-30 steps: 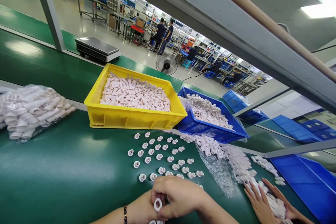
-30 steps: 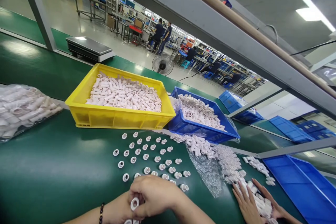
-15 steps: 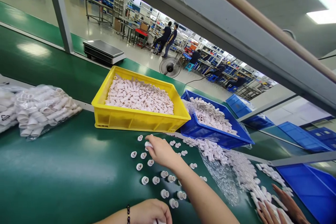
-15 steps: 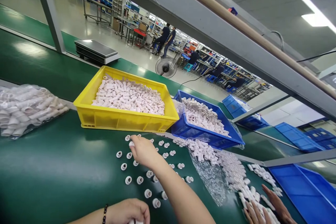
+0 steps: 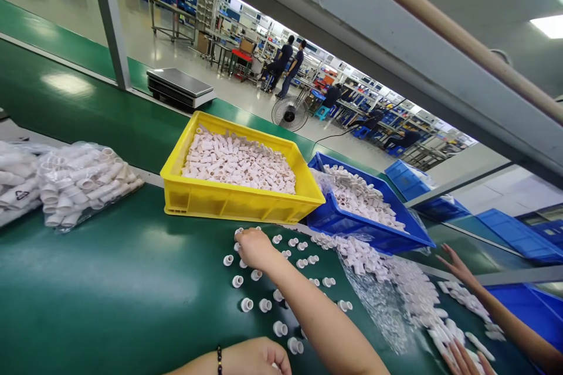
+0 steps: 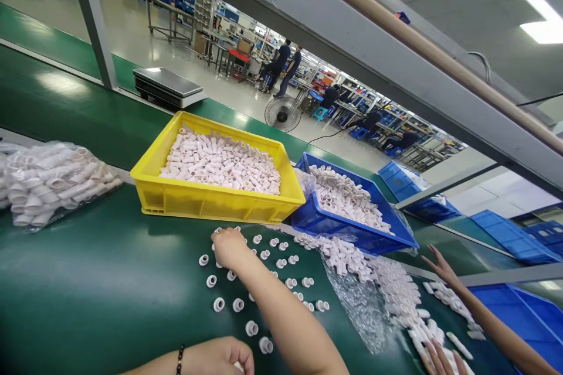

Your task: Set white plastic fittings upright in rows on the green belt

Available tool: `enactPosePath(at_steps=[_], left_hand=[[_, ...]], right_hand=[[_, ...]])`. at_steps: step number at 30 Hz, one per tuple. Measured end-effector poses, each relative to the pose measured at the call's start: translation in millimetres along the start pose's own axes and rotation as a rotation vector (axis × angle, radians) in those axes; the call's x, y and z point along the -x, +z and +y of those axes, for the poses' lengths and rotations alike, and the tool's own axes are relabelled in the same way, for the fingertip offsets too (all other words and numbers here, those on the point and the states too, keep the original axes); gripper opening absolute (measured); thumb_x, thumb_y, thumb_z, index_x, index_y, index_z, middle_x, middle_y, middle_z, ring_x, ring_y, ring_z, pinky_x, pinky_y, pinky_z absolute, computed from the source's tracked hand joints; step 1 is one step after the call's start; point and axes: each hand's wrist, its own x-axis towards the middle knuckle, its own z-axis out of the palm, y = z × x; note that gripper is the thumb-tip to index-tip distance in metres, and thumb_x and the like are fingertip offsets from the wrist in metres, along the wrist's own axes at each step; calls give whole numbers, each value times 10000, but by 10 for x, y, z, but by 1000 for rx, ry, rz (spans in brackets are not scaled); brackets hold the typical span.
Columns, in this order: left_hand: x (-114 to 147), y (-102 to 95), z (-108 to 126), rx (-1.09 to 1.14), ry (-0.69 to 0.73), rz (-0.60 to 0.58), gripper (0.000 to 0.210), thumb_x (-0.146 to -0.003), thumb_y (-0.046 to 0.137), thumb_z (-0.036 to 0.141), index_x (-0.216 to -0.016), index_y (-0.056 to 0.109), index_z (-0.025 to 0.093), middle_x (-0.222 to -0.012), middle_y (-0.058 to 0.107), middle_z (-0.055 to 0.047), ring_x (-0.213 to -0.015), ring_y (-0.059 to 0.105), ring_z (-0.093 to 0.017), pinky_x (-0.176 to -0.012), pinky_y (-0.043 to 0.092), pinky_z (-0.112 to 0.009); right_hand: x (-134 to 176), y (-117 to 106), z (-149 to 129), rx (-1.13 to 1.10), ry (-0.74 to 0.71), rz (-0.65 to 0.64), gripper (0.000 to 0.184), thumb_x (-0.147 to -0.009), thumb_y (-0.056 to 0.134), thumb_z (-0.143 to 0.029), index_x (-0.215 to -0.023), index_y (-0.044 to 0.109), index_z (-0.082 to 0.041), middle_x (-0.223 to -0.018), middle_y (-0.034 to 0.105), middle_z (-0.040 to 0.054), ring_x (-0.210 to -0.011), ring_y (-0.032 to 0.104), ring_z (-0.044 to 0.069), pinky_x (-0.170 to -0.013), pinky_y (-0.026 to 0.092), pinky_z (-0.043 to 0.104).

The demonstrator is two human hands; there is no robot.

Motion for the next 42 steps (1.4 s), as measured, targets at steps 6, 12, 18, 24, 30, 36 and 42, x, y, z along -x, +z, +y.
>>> enactPosePath(at_steps=[6,12,18,24,30,36,42], left_hand=[[-11,-4,14,107,136,65,233,-587,536,347,-513,589,133,-436,482,33,-395,355,-53,-418,198,-215],[-38,20,-40,368,179,103,280,-628,469,395,-475,462,162,-374,426,29,-312,338,-64,-357,193,-215],[-7,33,-67,509,100,35,167,-642,524,326,-628,486,164,-382,403,59,-285,329,-66,-318,169,-187],[-14,12,-68,541,-20,-55,385,-729,456,501,-523,430,176,-323,323,59,-242,273,-60,-279,123,-185],[-38,-39,-76,605,-16,-199,514,-793,282,619,-573,443,183,-343,347,53,-237,255,-64,-284,87,-186],[-46,-23,-124,529,41,-150,343,-763,441,511,-656,464,185,-357,416,53,-253,246,-48,-309,118,-158],[38,59,-74,368,44,-95,353,-719,429,536,-645,464,193,-361,423,61,-251,248,-53,-311,154,-166]], right_hand=[[613,-432,63,-253,58,221,180,-837,470,-241,-976,561,-171,-900,596,50,-856,522,164,-745,385,263],[1456,-429,-96,-404,0,57,151,-821,532,-333,-792,609,-206,-755,585,5,-747,523,131,-658,357,231],[1740,-77,-278,-438,-6,-156,163,-761,573,-329,-862,606,-206,-864,626,24,-803,557,166,-710,393,245],[1780,-64,-325,-441,89,-68,114,-749,516,-223,-839,574,-186,-840,596,29,-799,526,161,-714,400,246],[1800,-186,-217,-426,129,64,94,-779,453,-153,-816,536,-173,-837,550,27,-789,491,137,-694,384,230],[1820,-265,-121,-486,209,225,148,-825,452,-179,-937,547,-195,-877,554,27,-829,488,142,-733,378,246],[1864,-213,-80,-484,270,320,110,-836,466,-177,-920,535,-195,-863,561,20,-823,494,139,-736,377,247]])
